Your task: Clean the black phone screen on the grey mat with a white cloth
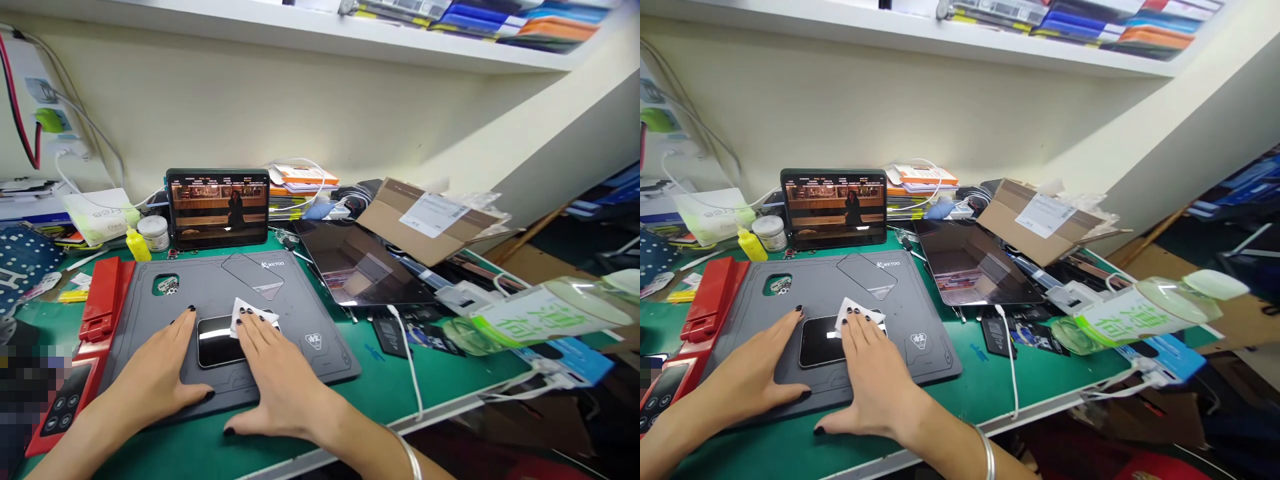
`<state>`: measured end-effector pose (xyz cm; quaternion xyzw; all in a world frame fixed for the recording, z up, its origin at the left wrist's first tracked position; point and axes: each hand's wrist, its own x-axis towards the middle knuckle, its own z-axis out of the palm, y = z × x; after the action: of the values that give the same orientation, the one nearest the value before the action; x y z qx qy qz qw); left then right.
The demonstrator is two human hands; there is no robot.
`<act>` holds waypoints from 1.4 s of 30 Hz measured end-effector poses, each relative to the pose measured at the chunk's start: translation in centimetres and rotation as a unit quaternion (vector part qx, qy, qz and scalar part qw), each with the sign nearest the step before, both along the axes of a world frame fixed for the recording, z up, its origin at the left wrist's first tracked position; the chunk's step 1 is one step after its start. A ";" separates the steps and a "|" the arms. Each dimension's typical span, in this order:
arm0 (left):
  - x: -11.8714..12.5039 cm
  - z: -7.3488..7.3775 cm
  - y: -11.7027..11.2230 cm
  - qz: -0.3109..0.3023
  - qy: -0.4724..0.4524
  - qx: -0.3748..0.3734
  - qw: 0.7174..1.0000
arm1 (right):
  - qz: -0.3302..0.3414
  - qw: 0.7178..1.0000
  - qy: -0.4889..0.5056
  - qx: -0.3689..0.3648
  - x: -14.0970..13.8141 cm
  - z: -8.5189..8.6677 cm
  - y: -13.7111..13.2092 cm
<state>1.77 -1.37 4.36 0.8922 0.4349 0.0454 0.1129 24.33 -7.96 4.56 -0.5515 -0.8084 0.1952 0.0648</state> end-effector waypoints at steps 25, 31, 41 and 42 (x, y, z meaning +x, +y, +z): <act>-1.0 -1.9 0.9 -0.012 -0.016 0.048 0.999 | 0.042 0.996 0.004 0.083 -1.3 0.2 -0.4; -0.9 -1.9 1.0 -0.009 -0.002 0.048 0.999 | -0.032 0.999 -0.013 0.019 1.4 -0.4 -1.3; -0.9 -2.4 0.9 -0.021 -0.013 0.071 0.997 | 0.021 1.000 -0.017 0.002 -0.7 0.8 -3.0; -1.0 -2.4 0.9 -0.022 -0.015 0.071 0.997 | 0.033 0.999 -0.020 0.010 -1.1 0.8 -2.8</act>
<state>0.79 -0.46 1.96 0.9064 0.4094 0.0868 0.0564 23.27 -10.77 5.37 -0.5275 -0.8293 0.1780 0.0480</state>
